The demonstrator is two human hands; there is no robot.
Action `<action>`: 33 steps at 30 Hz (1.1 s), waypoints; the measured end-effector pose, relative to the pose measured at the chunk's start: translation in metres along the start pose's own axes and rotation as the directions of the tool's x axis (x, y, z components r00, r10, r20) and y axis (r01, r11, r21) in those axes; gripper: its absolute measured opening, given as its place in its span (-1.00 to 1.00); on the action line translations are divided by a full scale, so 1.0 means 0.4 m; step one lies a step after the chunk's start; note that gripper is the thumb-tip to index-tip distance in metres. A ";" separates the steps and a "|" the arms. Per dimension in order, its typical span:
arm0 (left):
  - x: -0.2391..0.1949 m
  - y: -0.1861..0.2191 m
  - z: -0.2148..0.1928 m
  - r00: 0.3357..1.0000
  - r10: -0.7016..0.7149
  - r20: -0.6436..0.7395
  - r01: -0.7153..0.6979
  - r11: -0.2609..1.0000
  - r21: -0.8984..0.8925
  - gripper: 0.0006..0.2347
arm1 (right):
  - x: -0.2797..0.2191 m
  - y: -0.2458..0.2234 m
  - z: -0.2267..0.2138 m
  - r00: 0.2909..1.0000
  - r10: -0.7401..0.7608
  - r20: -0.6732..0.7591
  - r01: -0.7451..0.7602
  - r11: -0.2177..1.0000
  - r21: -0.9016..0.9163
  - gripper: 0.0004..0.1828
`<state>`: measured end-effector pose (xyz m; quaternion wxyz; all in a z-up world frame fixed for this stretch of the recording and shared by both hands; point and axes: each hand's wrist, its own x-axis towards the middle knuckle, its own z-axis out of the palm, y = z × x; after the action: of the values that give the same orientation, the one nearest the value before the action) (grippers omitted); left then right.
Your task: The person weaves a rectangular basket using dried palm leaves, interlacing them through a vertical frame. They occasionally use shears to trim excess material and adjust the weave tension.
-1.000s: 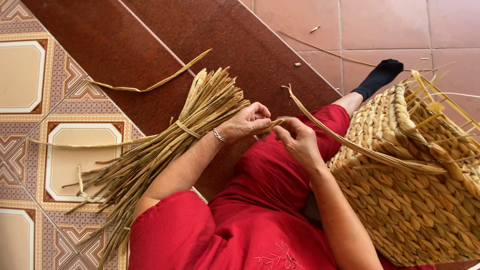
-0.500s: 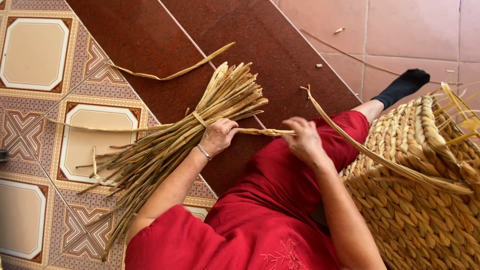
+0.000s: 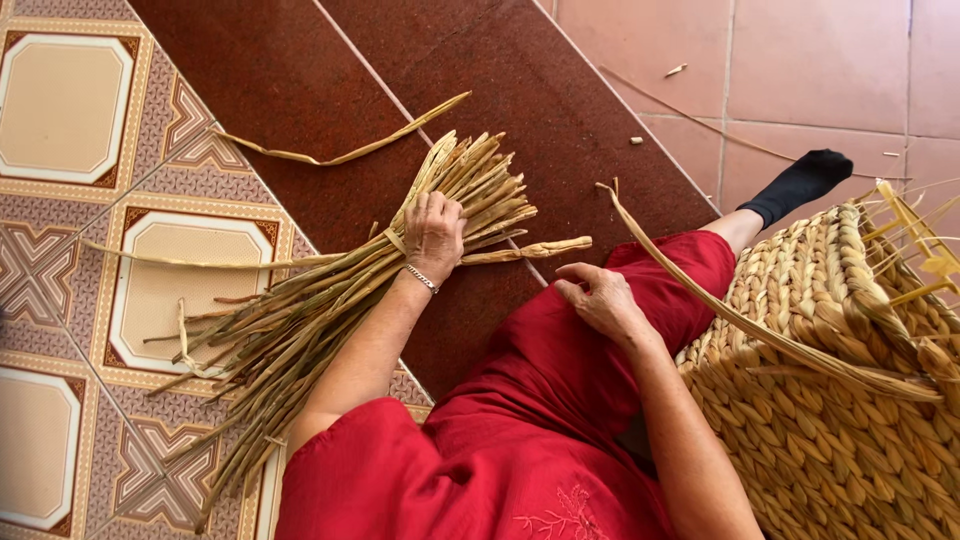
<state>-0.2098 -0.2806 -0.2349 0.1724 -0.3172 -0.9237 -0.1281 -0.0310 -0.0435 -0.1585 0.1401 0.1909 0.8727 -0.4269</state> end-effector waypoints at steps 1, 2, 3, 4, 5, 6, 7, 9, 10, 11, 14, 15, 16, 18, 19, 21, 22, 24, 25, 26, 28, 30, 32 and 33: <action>0.007 0.005 -0.007 0.999 0.025 -0.048 -0.026 0.999 -0.038 -0.87 | 0.003 -0.003 -0.002 1.000 -0.013 -0.009 0.013 0.998 0.065 -0.63; 0.011 0.015 -0.014 0.999 0.000 -0.033 -0.006 0.985 -0.171 -0.90 | 0.007 -0.007 -0.005 0.999 -0.025 -0.019 0.028 0.991 0.130 -0.63; 0.008 0.027 -0.023 1.000 -0.022 -0.011 0.018 0.954 -0.300 -0.93 | 0.009 -0.011 -0.008 0.999 -0.036 -0.029 0.041 0.980 0.194 -0.62; 0.003 0.039 -0.033 0.999 -0.041 0.014 0.043 0.905 -0.423 -0.95 | 0.012 -0.014 -0.013 1.000 -0.020 -0.012 0.023 0.944 0.328 -0.60; -0.005 0.047 -0.044 0.995 -0.041 0.092 0.087 0.814 -0.574 -0.95 | 0.016 -0.020 -0.015 1.000 -0.009 0.009 0.004 0.890 0.456 -0.57; -0.017 0.054 -0.056 0.985 -0.026 0.170 0.140 0.698 -0.702 -0.93 | 0.018 -0.026 -0.016 1.000 -0.001 0.030 -0.017 0.819 0.574 -0.54; -0.031 0.058 -0.067 0.970 -0.001 0.245 0.203 0.562 -0.802 -0.90 | 0.021 -0.034 -0.012 1.000 -0.007 0.012 -0.003 0.746 0.666 -0.57; -0.053 0.061 -0.076 0.955 0.071 0.289 0.189 0.605 -0.774 -0.87 | 0.025 -0.050 -0.007 0.999 -0.015 -0.030 0.033 0.572 0.819 -0.62; -0.061 0.056 -0.075 0.945 0.107 0.309 0.178 0.625 -0.760 -0.85 | 0.027 -0.059 -0.009 0.995 -0.006 -0.099 0.081 0.631 0.772 -0.72; -0.069 0.046 -0.071 0.933 0.118 0.339 0.147 0.736 -0.661 -0.80 | 0.027 -0.069 -0.015 0.986 -0.002 -0.168 0.123 0.687 0.716 -0.79; -0.093 -0.024 -0.054 0.938 0.146 0.313 0.008 0.898 -0.440 -0.65 | 0.008 -0.082 -0.104 0.896 0.075 -0.437 0.183 0.834 0.520 -0.82; -0.105 -0.060 -0.056 0.959 0.169 0.228 -0.049 0.890 -0.454 -0.62 | -0.005 -0.078 -0.164 0.836 0.056 -0.546 0.271 0.823 0.499 -0.80; -0.125 -0.083 -0.063 0.966 0.128 0.227 -0.013 0.895 -0.447 -0.64 | -0.031 -0.072 -0.224 0.777 0.044 -0.628 0.312 0.840 0.445 -0.78; -0.122 -0.109 -0.076 0.958 0.081 0.274 0.044 0.906 -0.422 -0.65 | -0.123 -0.047 -0.339 0.704 0.024 -0.710 0.316 0.885 0.343 -0.82; -0.119 -0.104 -0.087 0.942 0.064 0.331 0.080 0.911 -0.404 -0.64 | -0.180 -0.034 -0.381 0.688 0.008 -0.726 0.326 0.890 0.319 -0.83; -0.076 -0.053 -0.116 0.908 0.086 0.409 0.076 0.928 -0.364 -0.49 | -0.271 -0.019 -0.416 0.661 -0.002 -0.750 0.358 0.879 0.314 -0.83; -0.043 -0.014 -0.140 0.894 0.124 0.431 0.037 0.938 -0.345 -0.35 | -0.313 -0.016 -0.423 0.651 0.005 -0.759 0.380 0.863 0.331 -0.82; 0.006 0.085 -0.210 0.897 0.275 0.347 -0.103 0.893 -0.439 -0.20 | -0.367 -0.012 -0.430 0.640 0.039 -0.768 0.418 0.821 0.390 -0.81; 0.025 0.148 -0.246 0.897 0.380 0.227 -0.212 0.819 -0.534 -0.18 | -0.389 -0.008 -0.425 0.636 0.072 -0.769 0.434 0.790 0.433 -0.82; 0.044 0.222 -0.277 0.888 0.446 0.114 -0.283 0.722 -0.631 -0.21 | -0.413 -0.003 -0.421 0.631 0.105 -0.768 0.451 0.757 0.474 -0.83; 0.091 0.366 -0.326 0.868 0.497 0.022 -0.270 0.509 -0.817 -0.32 | -0.460 0.004 -0.419 0.586 0.127 -0.800 0.497 0.723 0.480 -0.84; 0.122 0.496 -0.361 0.861 0.505 0.059 -0.126 0.325 -0.937 -0.48 | -0.512 0.022 -0.429 0.533 0.143 -0.834 0.514 0.729 0.453 -0.85; 0.138 0.598 -0.378 0.859 0.508 0.068 -0.024 0.173 -0.985 -0.64 | -0.570 0.041 -0.440 0.479 0.152 -0.864 0.486 0.774 0.406 -0.86; 0.144 0.638 -0.377 0.837 0.547 0.009 -0.106 0.177 -0.978 -0.69 | -0.599 0.054 -0.444 0.414 0.159 -0.896 0.493 0.789 0.368 -0.86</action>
<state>-0.0557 -0.1060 -0.0425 -0.2038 -0.5662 -0.5731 -0.5563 0.1771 0.0593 0.0300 -0.4575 0.3260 0.6468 -0.5158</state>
